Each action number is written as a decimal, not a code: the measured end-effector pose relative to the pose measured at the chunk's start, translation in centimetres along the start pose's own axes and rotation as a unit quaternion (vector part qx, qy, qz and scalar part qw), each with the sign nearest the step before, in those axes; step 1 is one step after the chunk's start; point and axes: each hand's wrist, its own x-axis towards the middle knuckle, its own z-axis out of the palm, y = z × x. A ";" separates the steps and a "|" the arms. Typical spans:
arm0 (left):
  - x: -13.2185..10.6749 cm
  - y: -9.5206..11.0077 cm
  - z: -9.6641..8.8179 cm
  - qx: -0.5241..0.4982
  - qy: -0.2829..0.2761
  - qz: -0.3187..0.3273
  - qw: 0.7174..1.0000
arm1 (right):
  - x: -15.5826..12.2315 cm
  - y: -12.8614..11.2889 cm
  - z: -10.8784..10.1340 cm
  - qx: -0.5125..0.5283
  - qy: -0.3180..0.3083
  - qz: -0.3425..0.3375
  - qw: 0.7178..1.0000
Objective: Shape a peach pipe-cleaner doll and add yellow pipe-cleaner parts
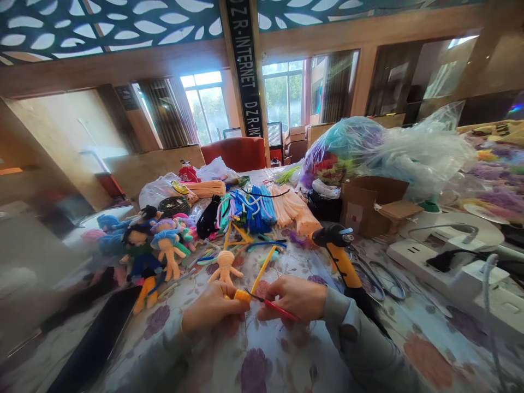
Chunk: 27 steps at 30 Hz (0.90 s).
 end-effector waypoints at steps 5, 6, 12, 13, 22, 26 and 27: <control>0.1 0.1 0.1 0.014 0.005 -0.009 1.000 | 0.0 -0.1 -0.1 -0.033 0.008 0.007 0.999; 0.2 0.0 0.1 0.017 0.006 -0.007 1.000 | 0.0 0.0 -0.1 -0.036 0.004 0.004 0.999; 0.5 -0.1 0.1 0.027 0.012 -0.013 0.999 | 0.4 0.5 -0.1 -0.002 -0.002 0.025 1.000; 0.5 0.0 0.1 0.027 0.013 -0.014 0.999 | 0.6 0.6 -0.2 0.001 0.008 0.030 1.000; 0.6 -0.6 0.0 -0.023 0.012 -0.018 1.000 | 1.4 2.0 -1.4 -0.169 0.340 0.034 0.925; 0.6 -1.0 -0.5 -0.037 0.018 0.008 0.999 | 1.0 2.5 -1.9 -0.287 0.420 0.098 0.855; 0.5 -1.0 -0.6 -0.038 0.018 0.014 0.999 | 1.0 2.7 -2.0 -0.298 0.426 0.109 0.847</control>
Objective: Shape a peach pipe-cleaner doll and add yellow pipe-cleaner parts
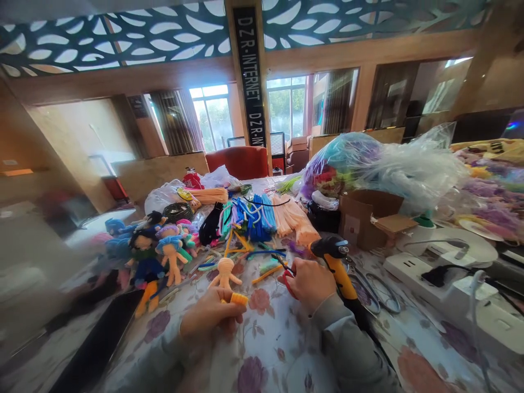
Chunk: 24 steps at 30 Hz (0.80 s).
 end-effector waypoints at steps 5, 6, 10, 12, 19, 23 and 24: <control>-0.2 0.3 -0.2 0.008 -0.010 0.012 1.000 | 0.6 0.8 1.1 0.005 0.006 -0.004 1.000; -0.2 0.3 -0.2 0.011 -0.011 0.013 1.000 | 0.7 0.9 1.3 0.024 -0.003 0.002 1.000; 0.0 0.2 -0.1 0.010 0.006 0.009 1.000 | 0.9 0.8 1.2 0.074 -0.022 -0.014 0.997; 0.2 0.0 0.0 0.004 0.017 0.015 1.000 | 0.8 0.6 0.7 0.091 -0.023 -0.030 0.995; 0.4 1.6 -0.1 0.104 0.041 0.010 0.994 | -0.1 -1.2 0.4 0.148 0.047 -0.166 0.974; 1.6 3.6 -0.5 0.166 0.034 -0.004 0.986 | 0.1 -2.0 1.9 0.153 0.009 -0.294 0.944; 2.2 3.9 -0.5 0.181 0.036 -0.009 0.983 | 0.2 -2.0 2.3 0.151 0.016 -0.283 0.947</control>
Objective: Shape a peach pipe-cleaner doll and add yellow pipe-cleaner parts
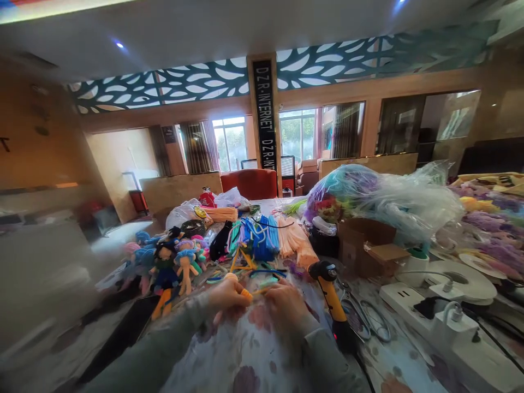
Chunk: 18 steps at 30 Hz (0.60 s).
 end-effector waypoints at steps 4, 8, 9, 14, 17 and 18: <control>2.9 1.3 0.4 0.058 0.021 -0.006 0.998 | -0.1 0.9 0.1 -0.017 0.070 0.071 0.995; 5.3 2.7 1.2 0.104 0.032 0.010 0.994 | -0.2 1.0 -0.7 -0.015 0.121 0.095 0.988; 5.6 3.1 1.3 0.107 0.026 0.016 0.994 | -0.2 0.9 -0.9 -0.010 0.132 0.099 0.986; 6.0 3.8 0.9 0.113 0.047 0.060 0.991 | -0.2 0.5 -1.4 -0.006 0.153 0.173 0.973; 5.6 3.5 0.0 0.147 0.113 0.084 0.979 | -0.3 0.5 -1.3 -0.014 0.142 0.194 0.971; 5.3 3.4 -0.2 0.165 0.137 0.090 0.973 | -0.3 0.6 -1.2 -0.014 0.137 0.196 0.971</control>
